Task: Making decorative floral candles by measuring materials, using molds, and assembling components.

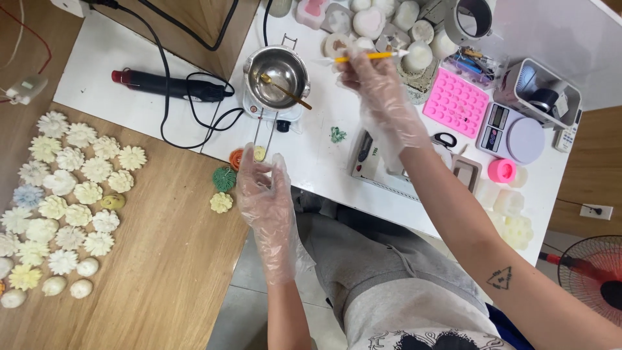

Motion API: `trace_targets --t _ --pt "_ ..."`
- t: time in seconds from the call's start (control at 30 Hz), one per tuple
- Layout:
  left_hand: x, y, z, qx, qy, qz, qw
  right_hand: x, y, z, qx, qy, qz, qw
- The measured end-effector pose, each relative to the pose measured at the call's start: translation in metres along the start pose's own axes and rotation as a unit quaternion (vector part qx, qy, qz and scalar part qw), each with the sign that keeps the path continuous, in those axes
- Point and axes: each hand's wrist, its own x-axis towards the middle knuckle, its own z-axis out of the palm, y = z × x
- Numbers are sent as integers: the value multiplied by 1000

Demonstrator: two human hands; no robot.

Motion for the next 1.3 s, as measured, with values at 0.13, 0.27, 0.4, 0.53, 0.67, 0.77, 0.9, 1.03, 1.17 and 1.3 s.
trace_targets --t 0.13,0.27,0.4,0.53,0.67,0.77,0.9,1.03,1.17,1.3 --pt "-9 5 19 -16 -30 -43 999 -51 -70 -24 10 50 -18 999" --pt "-24 -5 42 82 -83 31 993 -81 -109 -86 41 71 -77 994" --pt "-44 0 70 103 -170 119 973 -120 -119 -165 18 59 -159 985" --pt "-70 -11 98 111 -246 180 946 -140 -105 -211 10 92 -165 982" --pt "-96 -10 122 143 -291 142 935 -149 -78 -240 0 78 -127 989" --pt "-110 -12 134 153 -308 113 932 -149 -63 -244 -22 69 -59 996" --pt "-123 -10 151 214 -312 74 923 -137 -45 -257 -98 41 22 994" --pt "-137 -20 155 216 -286 78 930 -126 -33 -263 -89 3 15 996" --pt "-149 -21 151 229 -265 41 936 -120 -29 -266 -20 31 13 999" --pt "-162 -14 147 260 -226 -3 939 -119 -37 -264 28 -3 -4 1000"
